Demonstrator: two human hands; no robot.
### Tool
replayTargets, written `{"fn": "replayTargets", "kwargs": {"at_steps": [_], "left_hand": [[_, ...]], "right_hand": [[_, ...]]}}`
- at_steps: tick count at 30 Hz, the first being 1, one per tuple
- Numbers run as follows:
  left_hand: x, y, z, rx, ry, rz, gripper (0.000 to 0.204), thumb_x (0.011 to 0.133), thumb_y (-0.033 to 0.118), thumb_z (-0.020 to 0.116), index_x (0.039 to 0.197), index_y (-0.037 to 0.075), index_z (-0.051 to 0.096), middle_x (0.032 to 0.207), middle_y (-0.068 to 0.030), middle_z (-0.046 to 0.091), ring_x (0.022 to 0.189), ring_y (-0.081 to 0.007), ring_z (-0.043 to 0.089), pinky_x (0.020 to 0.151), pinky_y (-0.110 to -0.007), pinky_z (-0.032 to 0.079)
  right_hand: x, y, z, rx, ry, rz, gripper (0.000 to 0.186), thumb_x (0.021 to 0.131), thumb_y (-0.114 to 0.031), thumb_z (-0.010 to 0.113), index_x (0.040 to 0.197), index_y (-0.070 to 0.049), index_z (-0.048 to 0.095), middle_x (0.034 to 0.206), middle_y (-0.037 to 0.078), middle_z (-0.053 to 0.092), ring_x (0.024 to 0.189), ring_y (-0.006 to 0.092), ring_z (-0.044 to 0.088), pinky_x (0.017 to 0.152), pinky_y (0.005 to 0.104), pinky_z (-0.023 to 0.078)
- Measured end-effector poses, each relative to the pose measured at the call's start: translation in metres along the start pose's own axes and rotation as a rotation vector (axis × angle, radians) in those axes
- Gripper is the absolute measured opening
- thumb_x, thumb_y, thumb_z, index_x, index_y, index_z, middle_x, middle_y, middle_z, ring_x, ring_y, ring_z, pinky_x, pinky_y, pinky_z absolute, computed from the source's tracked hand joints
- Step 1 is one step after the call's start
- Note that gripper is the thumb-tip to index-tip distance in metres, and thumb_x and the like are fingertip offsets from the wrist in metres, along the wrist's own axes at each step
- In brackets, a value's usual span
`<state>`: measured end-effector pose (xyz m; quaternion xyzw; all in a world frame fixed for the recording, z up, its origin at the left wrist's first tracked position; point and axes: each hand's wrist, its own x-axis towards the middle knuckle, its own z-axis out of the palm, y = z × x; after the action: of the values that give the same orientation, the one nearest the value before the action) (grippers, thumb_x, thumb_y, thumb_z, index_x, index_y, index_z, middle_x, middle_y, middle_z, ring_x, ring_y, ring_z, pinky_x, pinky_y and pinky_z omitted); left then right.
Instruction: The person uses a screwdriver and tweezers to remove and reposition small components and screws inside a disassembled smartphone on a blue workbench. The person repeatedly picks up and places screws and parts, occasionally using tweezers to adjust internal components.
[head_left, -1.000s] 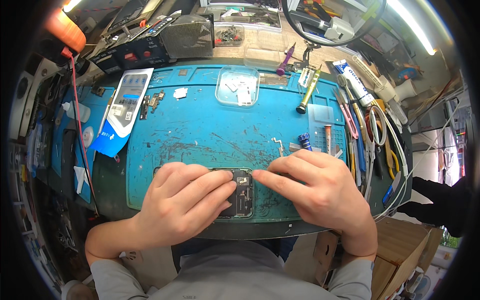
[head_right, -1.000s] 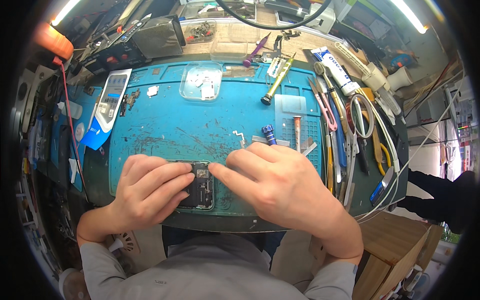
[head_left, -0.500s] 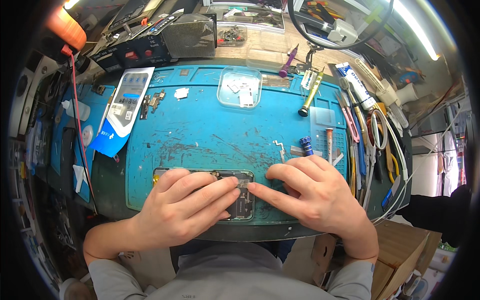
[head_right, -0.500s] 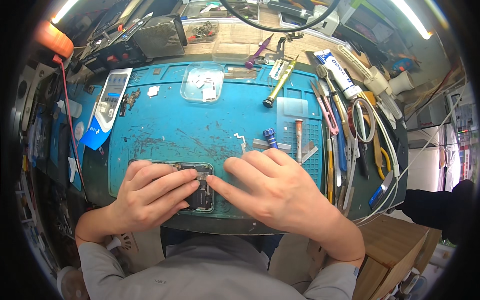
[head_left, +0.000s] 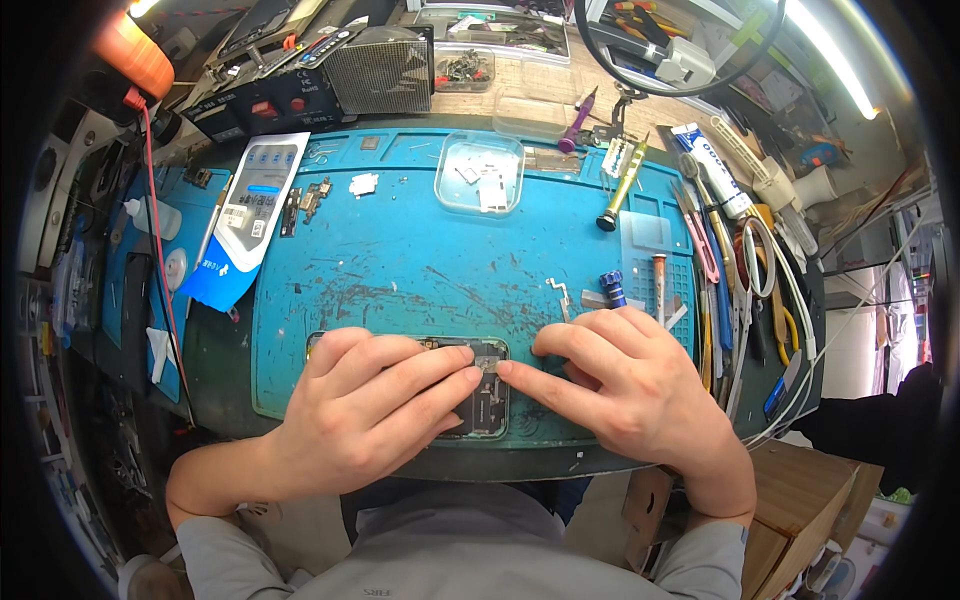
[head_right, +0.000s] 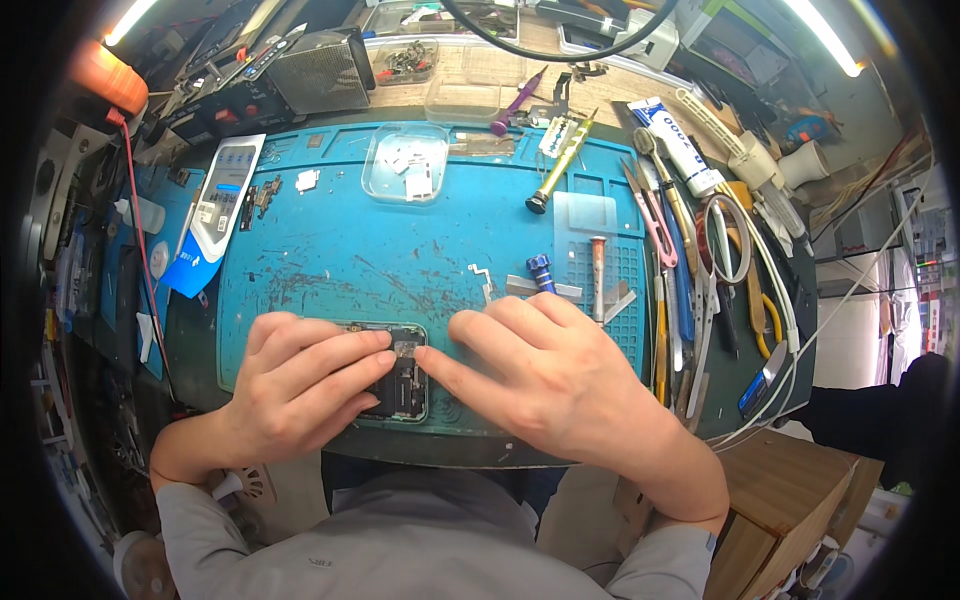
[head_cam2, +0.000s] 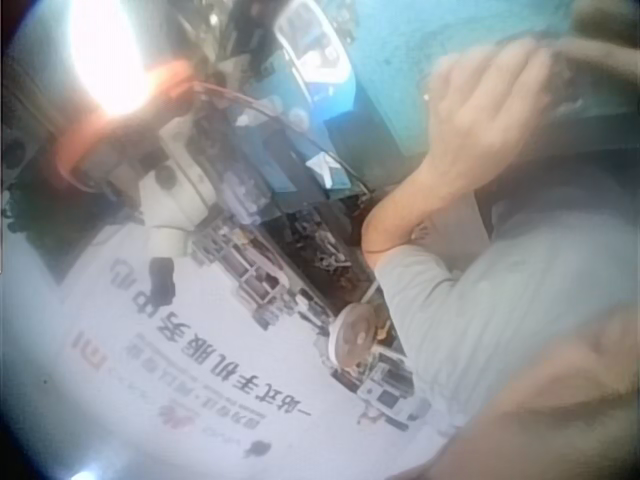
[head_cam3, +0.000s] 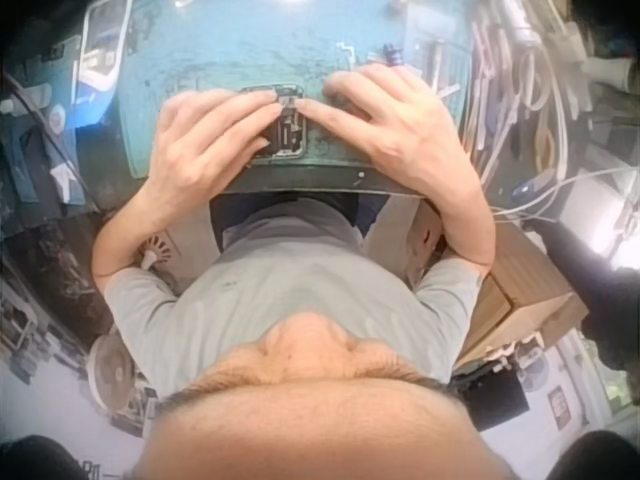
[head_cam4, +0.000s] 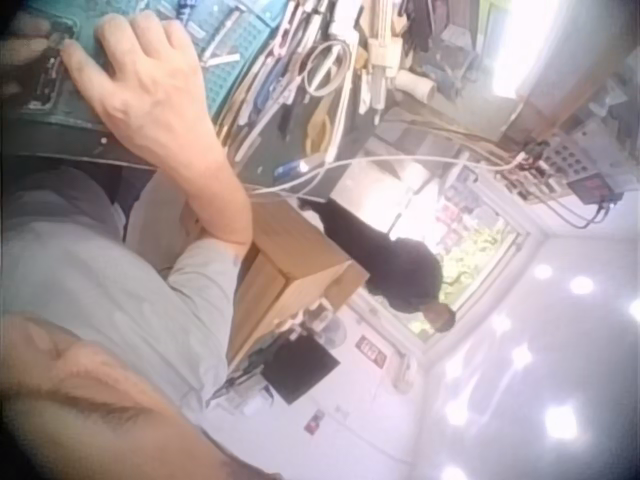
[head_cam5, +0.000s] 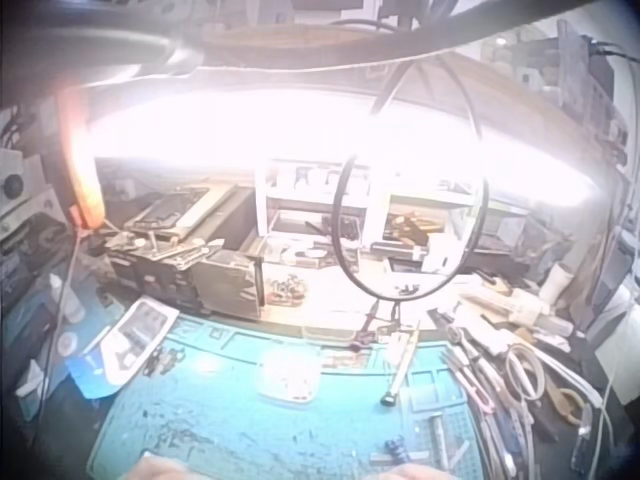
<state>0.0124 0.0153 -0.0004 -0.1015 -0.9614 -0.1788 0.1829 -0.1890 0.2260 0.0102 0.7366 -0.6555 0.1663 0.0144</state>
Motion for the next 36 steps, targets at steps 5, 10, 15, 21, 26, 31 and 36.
{"fn": "replayTargets", "kwargs": {"at_steps": [5,10,15,21,26,31,36], "left_hand": [[0.014,0.005,0.003,-0.064,0.049,-0.119,0.040,0.077,0.012,0.088,0.113,0.004,0.071,0.110,-0.0064,0.076,0.093,-0.0263,0.068,0.081,-0.039,0.045],[0.016,0.006,0.009,-0.045,0.089,-0.125,0.034,0.077,0.011,0.089,0.105,0.006,0.070,0.107,-0.0055,0.076,0.092,-0.0259,0.069,0.079,-0.039,0.045],[0.015,0.006,0.011,-0.052,0.122,-0.125,0.032,0.076,0.011,0.089,0.103,0.007,0.071,0.105,-0.0049,0.077,0.090,-0.0253,0.069,0.077,-0.039,0.046],[0.015,0.007,0.011,-0.057,0.118,-0.128,0.031,0.075,0.009,0.089,0.102,0.008,0.073,0.104,-0.0038,0.077,0.090,-0.0242,0.069,0.078,-0.038,0.046],[0.015,0.008,0.010,-0.057,0.111,-0.121,0.030,0.075,0.007,0.087,0.103,0.007,0.076,0.107,-0.0041,0.077,0.091,-0.0235,0.069,0.079,-0.038,0.046],[0.012,0.006,0.009,-0.019,0.094,-0.079,0.032,0.075,0.004,0.083,0.106,0.005,0.079,0.113,-0.0048,0.077,0.096,-0.0228,0.069,0.081,-0.038,0.046],[0.006,0.009,0.008,0.040,0.072,-0.061,0.035,0.075,0.004,0.082,0.110,0.004,0.079,0.118,-0.0047,0.077,0.101,-0.0221,0.069,0.085,-0.037,0.044]], "right_hand": [[0.000,0.001,0.001,-0.002,0.009,-0.007,0.043,0.082,-0.016,0.070,0.124,-0.014,0.076,0.110,0.004,0.062,0.095,0.0192,0.064,0.077,0.0332,0.050],[-0.001,0.002,0.002,0.014,0.022,-0.006,0.043,0.081,-0.016,0.070,0.124,-0.012,0.076,0.111,0.004,0.063,0.096,0.0196,0.064,0.078,0.0339,0.051],[-0.002,0.002,0.001,0.010,0.018,-0.005,0.043,0.081,-0.016,0.070,0.123,-0.012,0.075,0.111,0.004,0.063,0.096,0.0197,0.064,0.079,0.0339,0.051],[-0.002,0.001,0.002,0.002,0.014,-0.012,0.041,0.082,-0.017,0.070,0.123,-0.012,0.074,0.111,0.005,0.062,0.096,0.0207,0.063,0.079,0.0347,0.050],[-0.001,0.000,0.001,-0.003,0.005,-0.014,0.039,0.082,-0.018,0.070,0.121,-0.013,0.073,0.111,0.005,0.061,0.096,0.0213,0.063,0.079,0.0355,0.050],[-0.001,-0.001,0.003,-0.013,0.028,-0.014,0.037,0.083,-0.018,0.069,0.120,-0.013,0.073,0.111,0.006,0.062,0.096,0.0212,0.063,0.080,0.0360,0.051],[0.000,-0.001,0.004,0.004,0.032,-0.008,0.036,0.084,-0.018,0.069,0.120,-0.014,0.072,0.111,0.005,0.062,0.097,0.0209,0.064,0.081,0.0360,0.051]]}}
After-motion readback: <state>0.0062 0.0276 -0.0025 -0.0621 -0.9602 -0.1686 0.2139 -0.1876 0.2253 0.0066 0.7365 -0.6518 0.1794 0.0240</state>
